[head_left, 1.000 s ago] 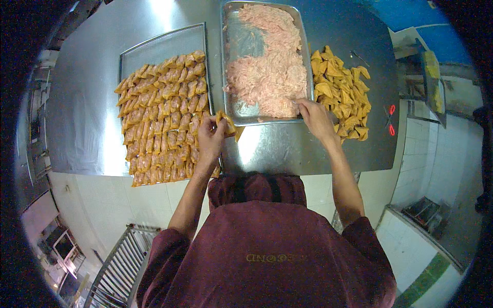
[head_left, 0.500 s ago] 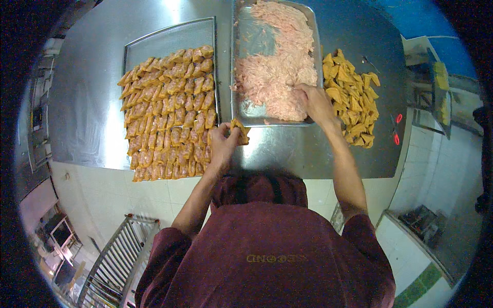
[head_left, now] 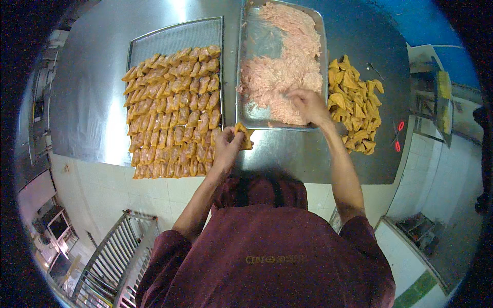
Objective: The person repeatedly picks triangular pasta shells, scoops a pink filling from a metal tray with a small spatula, places the filling into each shell, and arranges the filled shells in rows on a second tray. The process continues throughout the clip with consistent hand movements and tool use.
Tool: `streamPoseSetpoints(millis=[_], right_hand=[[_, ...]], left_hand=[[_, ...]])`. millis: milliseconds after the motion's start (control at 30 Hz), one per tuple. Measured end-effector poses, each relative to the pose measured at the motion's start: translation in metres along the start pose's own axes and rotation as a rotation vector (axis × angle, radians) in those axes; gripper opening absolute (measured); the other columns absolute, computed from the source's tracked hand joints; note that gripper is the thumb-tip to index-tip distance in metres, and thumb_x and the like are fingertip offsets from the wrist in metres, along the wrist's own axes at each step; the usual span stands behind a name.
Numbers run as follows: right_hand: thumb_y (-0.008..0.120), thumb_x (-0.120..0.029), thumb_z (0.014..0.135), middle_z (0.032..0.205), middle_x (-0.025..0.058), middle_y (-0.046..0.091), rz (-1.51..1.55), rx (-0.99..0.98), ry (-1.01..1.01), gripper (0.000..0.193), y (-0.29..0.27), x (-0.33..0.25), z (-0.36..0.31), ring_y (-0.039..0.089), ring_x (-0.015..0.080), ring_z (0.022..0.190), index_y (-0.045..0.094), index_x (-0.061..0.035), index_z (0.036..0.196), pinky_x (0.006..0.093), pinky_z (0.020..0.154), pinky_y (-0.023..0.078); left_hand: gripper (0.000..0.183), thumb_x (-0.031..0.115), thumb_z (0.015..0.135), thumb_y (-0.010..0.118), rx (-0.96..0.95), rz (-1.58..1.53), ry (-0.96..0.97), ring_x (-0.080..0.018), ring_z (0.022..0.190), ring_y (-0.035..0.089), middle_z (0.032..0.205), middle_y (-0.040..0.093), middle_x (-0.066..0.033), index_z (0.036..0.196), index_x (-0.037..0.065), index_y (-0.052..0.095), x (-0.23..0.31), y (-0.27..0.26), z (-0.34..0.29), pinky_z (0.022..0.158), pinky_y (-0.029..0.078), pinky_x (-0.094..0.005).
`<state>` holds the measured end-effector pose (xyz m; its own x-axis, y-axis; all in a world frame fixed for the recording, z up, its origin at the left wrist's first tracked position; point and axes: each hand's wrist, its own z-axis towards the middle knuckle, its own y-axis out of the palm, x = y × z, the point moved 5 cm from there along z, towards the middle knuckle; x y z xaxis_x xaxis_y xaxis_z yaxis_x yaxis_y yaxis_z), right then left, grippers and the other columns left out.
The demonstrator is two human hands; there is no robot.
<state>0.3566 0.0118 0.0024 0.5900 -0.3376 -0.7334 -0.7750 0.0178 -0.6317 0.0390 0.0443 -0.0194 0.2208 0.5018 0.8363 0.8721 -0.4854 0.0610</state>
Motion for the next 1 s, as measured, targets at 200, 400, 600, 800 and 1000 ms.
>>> streamPoseSetpoints(millis=[200,400,600,800,1000], right_hand=[[0.064,-0.012,0.104,0.099,0.0213,0.079,-0.228,0.065,0.11,0.025,-0.016,-0.001,0.007,0.078,0.0253,0.087,0.077,-0.0034,0.123,0.039,0.08,0.059],[0.067,-0.014,0.102,0.103,0.0084,0.076,0.091,-0.026,0.133,0.022,0.008,0.042,0.009,0.071,0.019,0.083,0.079,-0.0069,0.12,0.0343,0.074,0.057],[0.063,-0.014,0.108,0.108,-0.0017,0.073,0.303,-0.097,0.095,0.023,0.012,0.015,-0.016,0.062,0.0094,0.09,0.078,-0.0047,0.122,0.0287,0.073,0.053],[0.063,-0.018,0.109,0.111,0.0021,0.076,0.343,-0.025,0.179,0.027,-0.013,-0.104,-0.083,0.064,0.0104,0.092,0.075,-0.0053,0.129,0.0273,0.079,0.053],[0.063,-0.007,0.105,0.106,0.011,0.075,0.122,0.233,-0.199,0.028,-0.016,-0.192,-0.132,0.063,0.018,0.076,0.075,-0.0067,0.131,0.0333,0.066,0.051]], left_hand=[[0.019,0.014,0.104,0.064,0.001,-0.072,-0.01,-0.0191,0.085,0.075,0.102,0.073,-0.0093,0.111,-0.003,0.067,0.005,0.003,-0.003,0.079,0.064,-0.0334],[0.018,0.013,0.104,0.064,-0.029,-0.074,-0.026,-0.0196,0.085,0.076,0.101,0.072,-0.0091,0.111,-0.003,0.066,0.006,0.005,-0.003,0.08,0.064,-0.0334],[0.017,0.012,0.105,0.06,0.078,-0.102,0.043,-0.0201,0.083,0.075,0.102,0.073,-0.0121,0.114,-0.003,0.061,0.017,0.001,-0.01,0.076,0.066,-0.0347],[0.025,0.017,0.112,0.054,-0.12,-0.293,0.089,-0.0187,0.082,0.073,0.106,0.069,-0.0115,0.13,0.0,0.055,0.069,0.015,-0.026,0.07,0.067,-0.0339],[0.036,0.014,0.111,0.048,-0.337,-0.496,-0.043,-0.0219,0.089,0.073,0.116,0.063,-0.0102,0.144,0.0,0.045,0.111,0.046,-0.049,0.081,0.068,-0.04]])
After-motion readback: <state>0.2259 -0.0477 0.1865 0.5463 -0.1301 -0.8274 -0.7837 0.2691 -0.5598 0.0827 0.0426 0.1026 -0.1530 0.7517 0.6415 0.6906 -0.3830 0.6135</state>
